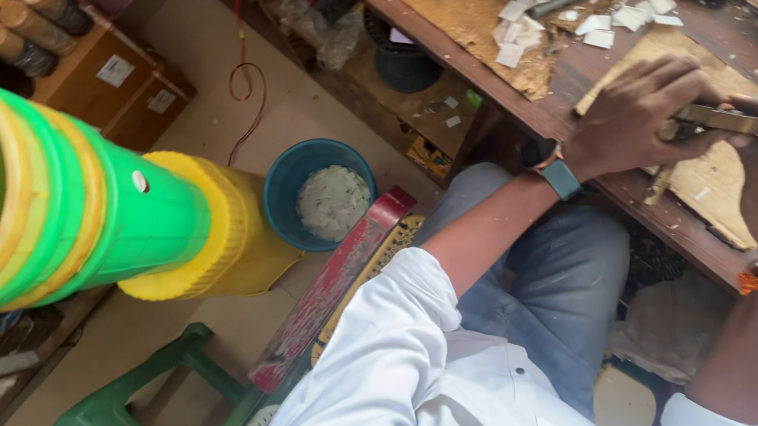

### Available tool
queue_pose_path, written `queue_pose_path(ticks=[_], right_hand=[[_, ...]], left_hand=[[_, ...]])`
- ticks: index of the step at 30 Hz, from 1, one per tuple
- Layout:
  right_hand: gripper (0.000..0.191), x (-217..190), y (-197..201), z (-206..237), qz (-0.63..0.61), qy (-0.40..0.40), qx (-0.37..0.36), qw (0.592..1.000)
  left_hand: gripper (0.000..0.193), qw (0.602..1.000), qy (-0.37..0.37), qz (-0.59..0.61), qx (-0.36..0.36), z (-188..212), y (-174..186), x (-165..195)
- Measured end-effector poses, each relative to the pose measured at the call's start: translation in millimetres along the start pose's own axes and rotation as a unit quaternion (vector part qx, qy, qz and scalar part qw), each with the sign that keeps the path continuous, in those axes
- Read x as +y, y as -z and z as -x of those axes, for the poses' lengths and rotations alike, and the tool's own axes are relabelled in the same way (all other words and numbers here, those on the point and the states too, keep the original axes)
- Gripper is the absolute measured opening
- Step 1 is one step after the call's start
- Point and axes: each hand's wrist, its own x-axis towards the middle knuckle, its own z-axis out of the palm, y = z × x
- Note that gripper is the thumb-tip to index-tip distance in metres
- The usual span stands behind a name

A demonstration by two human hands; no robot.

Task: The person cuts small white rectangular pieces with scissors and inserts them into slots on a circular stator component. They use a screwdriver to press the pieces into place and repeat the process for multiple slots.

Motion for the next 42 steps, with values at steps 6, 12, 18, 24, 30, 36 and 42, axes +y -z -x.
queue_pose_path(ticks=[6, 12, 18, 24, 30, 36, 42], right_hand=[[0.032, -0.8, 5.0, 3.3, 0.070, 0.062, 0.001, 0.996], [0.059, -8.1, -17.2, 6.5, -0.205, 0.014, 0.088, 0.975], [0.061, 2.7, -29.5, 14.1, -0.213, -0.018, 0.128, 0.969], [0.056, 18.9, -26.9, 24.8, -0.204, -0.014, 0.117, 0.972], [0.048, 21.3, -26.4, 24.6, -0.108, -0.006, 0.127, 0.986], [0.052, 17.9, -24.5, 23.2, -0.100, -0.054, 0.120, 0.986], [0.052, 17.7, -22.4, 21.2, -0.172, 0.070, 0.147, 0.972]], left_hand=[[0.048, 0.965, 0.140, 0.164, 0.147, 56.3, 85.2, 14.4], [0.029, 0.887, 0.318, -0.313, 0.118, 83.1, 213.9, -77.5], [0.074, 0.900, 0.258, -0.337, 0.101, 50.3, 200.7, -119.6], [0.078, 0.829, 0.403, -0.385, -0.056, 35.0, 184.1, -124.3], [0.094, 0.853, 0.392, -0.334, -0.085, 28.4, 183.2, -117.2], [0.092, 0.823, 0.404, -0.396, -0.060, 31.8, 176.4, -141.4], [0.108, 0.905, 0.321, -0.158, 0.231, 50.6, 195.5, -140.8]])
